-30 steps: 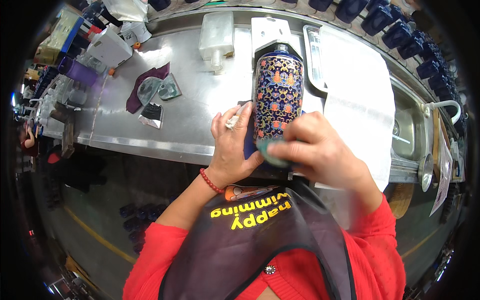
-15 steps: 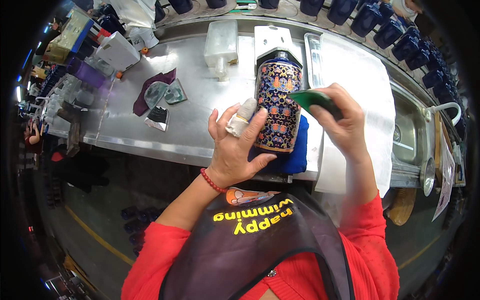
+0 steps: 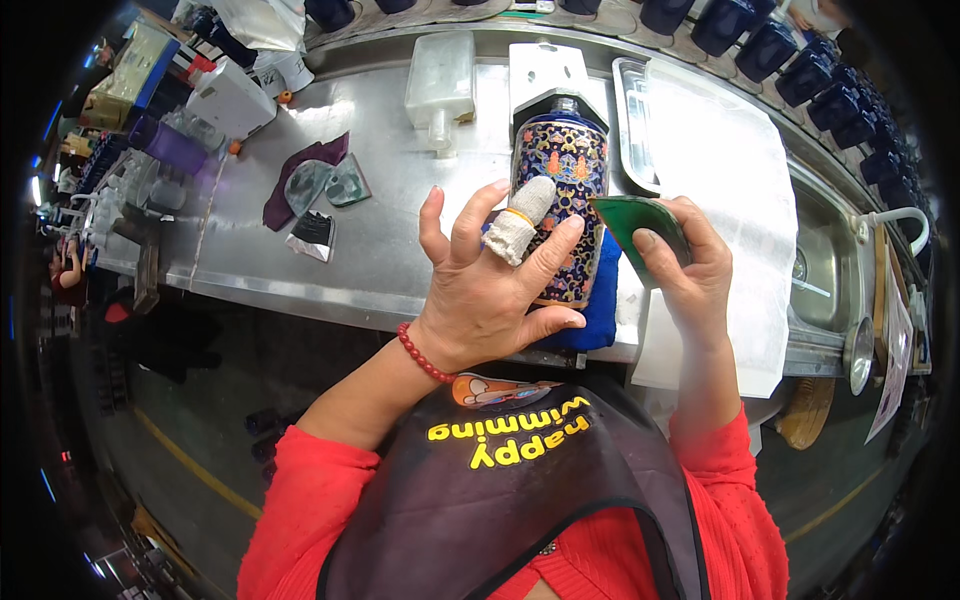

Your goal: The person holds a decorated ceramic vase in a blue cradle and repeatedly rubs its surface with a green abrasive pad. The person rotates the vase to treat different sides and continues the rubbing motion across the entire visible surface.

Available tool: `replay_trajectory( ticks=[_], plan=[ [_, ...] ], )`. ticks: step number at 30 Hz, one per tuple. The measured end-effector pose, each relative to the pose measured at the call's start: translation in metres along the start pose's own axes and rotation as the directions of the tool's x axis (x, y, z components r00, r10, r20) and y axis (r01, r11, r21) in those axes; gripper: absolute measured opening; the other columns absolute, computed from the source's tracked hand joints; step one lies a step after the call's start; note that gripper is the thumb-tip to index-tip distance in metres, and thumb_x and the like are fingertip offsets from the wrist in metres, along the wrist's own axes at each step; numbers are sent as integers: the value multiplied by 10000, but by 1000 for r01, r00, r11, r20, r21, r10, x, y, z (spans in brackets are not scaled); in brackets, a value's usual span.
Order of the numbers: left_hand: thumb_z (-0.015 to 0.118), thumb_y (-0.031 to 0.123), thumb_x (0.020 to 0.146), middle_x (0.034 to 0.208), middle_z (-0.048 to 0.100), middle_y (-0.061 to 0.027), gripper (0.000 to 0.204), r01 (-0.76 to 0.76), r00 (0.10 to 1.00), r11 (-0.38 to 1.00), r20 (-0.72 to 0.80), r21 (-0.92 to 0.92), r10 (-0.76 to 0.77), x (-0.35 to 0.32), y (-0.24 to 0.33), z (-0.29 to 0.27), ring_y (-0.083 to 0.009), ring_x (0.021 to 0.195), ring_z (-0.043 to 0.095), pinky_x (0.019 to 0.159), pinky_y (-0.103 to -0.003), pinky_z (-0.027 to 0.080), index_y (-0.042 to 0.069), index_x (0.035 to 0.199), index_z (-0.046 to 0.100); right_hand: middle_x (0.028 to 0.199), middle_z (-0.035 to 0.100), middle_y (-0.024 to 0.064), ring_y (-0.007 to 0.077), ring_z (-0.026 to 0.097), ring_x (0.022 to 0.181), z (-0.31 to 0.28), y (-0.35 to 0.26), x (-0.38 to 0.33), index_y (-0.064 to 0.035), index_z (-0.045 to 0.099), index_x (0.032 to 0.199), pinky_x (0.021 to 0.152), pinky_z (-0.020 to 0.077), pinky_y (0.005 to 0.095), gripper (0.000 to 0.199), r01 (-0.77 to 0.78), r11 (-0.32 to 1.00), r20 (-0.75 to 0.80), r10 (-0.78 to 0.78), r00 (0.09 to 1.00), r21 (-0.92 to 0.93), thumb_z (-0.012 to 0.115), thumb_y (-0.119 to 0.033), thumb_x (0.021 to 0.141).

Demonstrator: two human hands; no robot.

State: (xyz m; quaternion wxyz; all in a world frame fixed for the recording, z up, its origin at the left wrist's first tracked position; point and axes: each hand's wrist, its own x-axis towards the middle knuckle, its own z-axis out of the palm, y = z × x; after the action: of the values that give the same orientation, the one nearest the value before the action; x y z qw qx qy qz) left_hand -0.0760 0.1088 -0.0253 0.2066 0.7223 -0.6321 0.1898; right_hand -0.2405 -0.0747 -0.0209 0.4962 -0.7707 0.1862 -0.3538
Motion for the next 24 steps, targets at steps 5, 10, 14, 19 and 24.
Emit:
replay_trajectory(
  ticks=[5,10,14,19,24],
  plan=[
    [456,777,932,1386,626,-120,749,29,999,999,-20,14,-29,-2,1,0,-341,1394,340,1187,-662,42,218,1381,674,890,628,25,83,575,770,0,-1,-2,25,708,1086,668,457,233,183,-27,1000,-14,27,1000,6,734,-52,922],
    [459,767,941,1372,627,-131,736,56,997,998,-52,-6,-56,-6,-2,-1,-336,1394,347,1187,-663,38,205,1354,694,881,623,27,85,564,760,3,1,-3,25,708,1084,665,450,237,178,-9,1000,-18,9,1000,0,733,-48,923],
    [459,758,951,1358,625,-134,719,6,998,1000,-67,7,-5,-4,0,1,-339,1390,358,1188,-661,40,196,1323,708,873,623,30,89,560,752,6,0,-4,22,709,1082,663,448,241,174,-19,1000,-2,19,1000,0,729,-48,924],
    [451,754,959,1358,618,-132,721,42,997,999,-69,-9,-42,0,-1,-1,-345,1387,363,1192,-652,46,187,1334,692,862,623,35,94,564,753,5,0,-7,20,709,1083,661,451,248,173,-34,999,-21,34,999,1,723,-42,922],
    [484,755,948,1383,598,-143,807,101,994,991,-37,-87,-105,-7,-8,2,-354,1367,380,1199,-626,69,104,1404,622,903,635,65,145,597,751,9,2,-5,3,716,1106,661,473,274,220,109,989,-30,-112,993,-98,719,-6,886]
  ],
)
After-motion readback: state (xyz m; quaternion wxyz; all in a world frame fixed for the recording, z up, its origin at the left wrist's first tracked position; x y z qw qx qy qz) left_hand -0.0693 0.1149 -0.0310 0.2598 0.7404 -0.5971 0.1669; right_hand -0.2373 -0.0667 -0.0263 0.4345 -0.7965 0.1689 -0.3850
